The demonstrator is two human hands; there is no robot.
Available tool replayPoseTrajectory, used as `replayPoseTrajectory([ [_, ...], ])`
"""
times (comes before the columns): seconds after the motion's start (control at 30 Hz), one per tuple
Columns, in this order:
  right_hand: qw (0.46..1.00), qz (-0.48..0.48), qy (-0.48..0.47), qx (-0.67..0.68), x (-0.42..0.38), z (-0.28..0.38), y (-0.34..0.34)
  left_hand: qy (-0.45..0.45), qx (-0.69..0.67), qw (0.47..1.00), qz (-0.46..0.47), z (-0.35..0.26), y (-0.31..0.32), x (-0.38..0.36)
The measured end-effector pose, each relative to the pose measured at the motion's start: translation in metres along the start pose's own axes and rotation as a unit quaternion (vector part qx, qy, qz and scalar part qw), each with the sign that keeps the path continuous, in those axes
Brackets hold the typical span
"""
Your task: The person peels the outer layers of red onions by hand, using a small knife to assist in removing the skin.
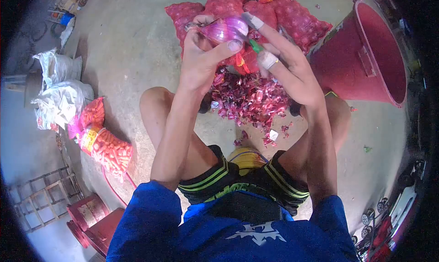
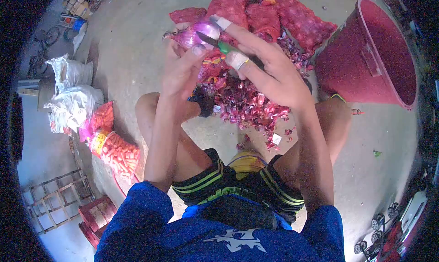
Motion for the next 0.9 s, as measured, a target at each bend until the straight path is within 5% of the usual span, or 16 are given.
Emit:
replayPoseTrajectory([
  [0.23,0.989,-0.021,-0.099,-0.108,0.005,0.016,-0.004,0.047,0.076,0.996,-0.005,-0.009,0.003,-0.001],
  [0.4,0.933,-0.062,-0.098,-0.340,0.008,0.021,-0.010,0.036,0.091,0.995,-0.033,-0.011,0.005,-0.002],
  [0.5,0.949,-0.125,-0.106,-0.268,0.009,0.004,-0.032,0.056,0.111,0.992,-0.019,-0.012,0.009,-0.001],
  [0.6,0.989,-0.068,-0.036,-0.126,0.004,0.006,-0.026,0.070,0.162,0.984,-0.033,-0.015,0.005,0.001],
  [0.9,0.978,0.060,-0.082,-0.180,0.007,0.014,-0.004,0.123,0.276,0.953,-0.004,-0.027,0.003,0.000],
])
Point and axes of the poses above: each hand's wrist, its own x-axis towards the middle knuckle, its own y-axis out of the palm, z = x × y, the point moved 9 cm from there along x, towards the middle knuckle, and after that the axes turned 10 degrees about -y, right-handed, at the moved point
